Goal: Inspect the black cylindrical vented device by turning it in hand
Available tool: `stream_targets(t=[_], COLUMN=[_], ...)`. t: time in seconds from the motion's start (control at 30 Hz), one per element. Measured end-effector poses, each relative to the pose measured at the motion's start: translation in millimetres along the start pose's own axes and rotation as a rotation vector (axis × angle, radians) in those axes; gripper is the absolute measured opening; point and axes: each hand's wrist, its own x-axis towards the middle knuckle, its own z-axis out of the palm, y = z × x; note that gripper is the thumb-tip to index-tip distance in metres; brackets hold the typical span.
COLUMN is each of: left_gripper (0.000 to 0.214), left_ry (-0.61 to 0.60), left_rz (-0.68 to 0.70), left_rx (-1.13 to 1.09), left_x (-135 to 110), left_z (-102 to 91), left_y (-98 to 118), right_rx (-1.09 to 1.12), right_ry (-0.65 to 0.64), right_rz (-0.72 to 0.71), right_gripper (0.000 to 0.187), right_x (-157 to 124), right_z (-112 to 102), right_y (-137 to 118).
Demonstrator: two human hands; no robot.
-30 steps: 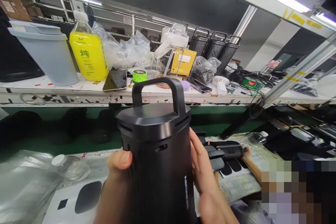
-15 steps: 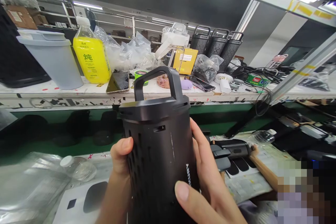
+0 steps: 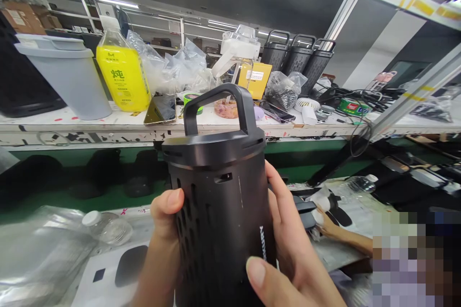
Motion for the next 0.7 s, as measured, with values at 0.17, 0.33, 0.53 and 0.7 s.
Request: stream_targets(t=[0.17, 0.33, 0.53, 0.7], left_gripper=[0.027, 0.027, 0.031, 0.027], left_ry=[-0.032, -0.008, 0.080, -0.030], left_rz=[-0.045, -0.003, -0.025, -0.017], left_rx=[-0.027, -0.032, -0.037, -0.048], left_x=[-2.7, -3.2, -8.8, -10.1], left_z=[6.4, 5.4, 13.8, 13.2], left_y=[1.6, 0.7, -0.3, -1.6], right_rx=[0.040, 0.006, -0.008, 0.049], right_ry=[-0.027, 0.007, 0.028, 0.038], right_rz=[0.030, -0.020, -0.040, -0.039], right_gripper=[0.099, 0.094, 0.091, 0.085], right_x=[2.8, 1.2, -1.2, 0.5], right_z=[-5.4, -11.0, -9.8, -7.4], right_y=[0.5, 4.2, 5.6, 5.0])
